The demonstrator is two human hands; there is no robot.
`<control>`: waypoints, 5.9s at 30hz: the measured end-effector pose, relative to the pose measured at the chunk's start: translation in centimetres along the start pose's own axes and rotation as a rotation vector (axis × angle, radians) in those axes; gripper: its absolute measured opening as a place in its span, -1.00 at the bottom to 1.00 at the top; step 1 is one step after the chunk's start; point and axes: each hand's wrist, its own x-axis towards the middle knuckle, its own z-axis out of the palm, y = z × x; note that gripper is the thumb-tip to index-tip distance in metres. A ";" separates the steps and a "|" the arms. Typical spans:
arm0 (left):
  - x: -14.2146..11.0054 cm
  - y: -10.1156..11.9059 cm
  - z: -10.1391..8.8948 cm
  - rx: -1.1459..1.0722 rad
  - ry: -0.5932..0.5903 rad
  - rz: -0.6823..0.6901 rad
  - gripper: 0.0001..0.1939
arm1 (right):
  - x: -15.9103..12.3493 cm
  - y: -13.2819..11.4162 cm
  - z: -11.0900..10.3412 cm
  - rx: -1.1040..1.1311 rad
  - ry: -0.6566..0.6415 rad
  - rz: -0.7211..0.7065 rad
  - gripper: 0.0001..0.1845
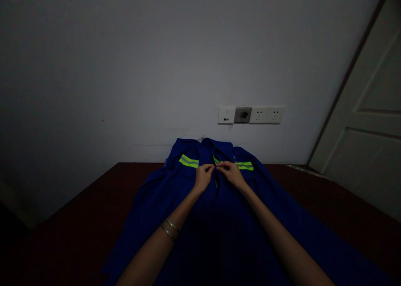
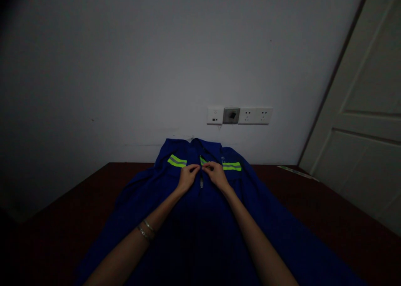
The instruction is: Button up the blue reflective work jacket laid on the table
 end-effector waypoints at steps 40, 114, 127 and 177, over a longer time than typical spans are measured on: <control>-0.2 -1.0 0.0 -0.004 -0.080 0.011 -0.90 | -1.1 -0.3 -0.3 -0.435 -0.094 -0.342 -0.81; -0.3 -2.5 -0.8 0.390 -0.116 0.129 -0.84 | -1.1 1.2 0.3 -0.267 -0.060 -0.293 -0.81; 3.4 -3.5 -4.9 0.214 -0.033 -0.049 -0.71 | 0.5 -3.6 -4.8 -0.132 0.268 -0.257 -0.75; 0.8 -5.7 -9.8 0.756 -0.560 0.293 -0.75 | 3.8 -5.3 4.6 -0.162 -0.091 -0.381 -0.76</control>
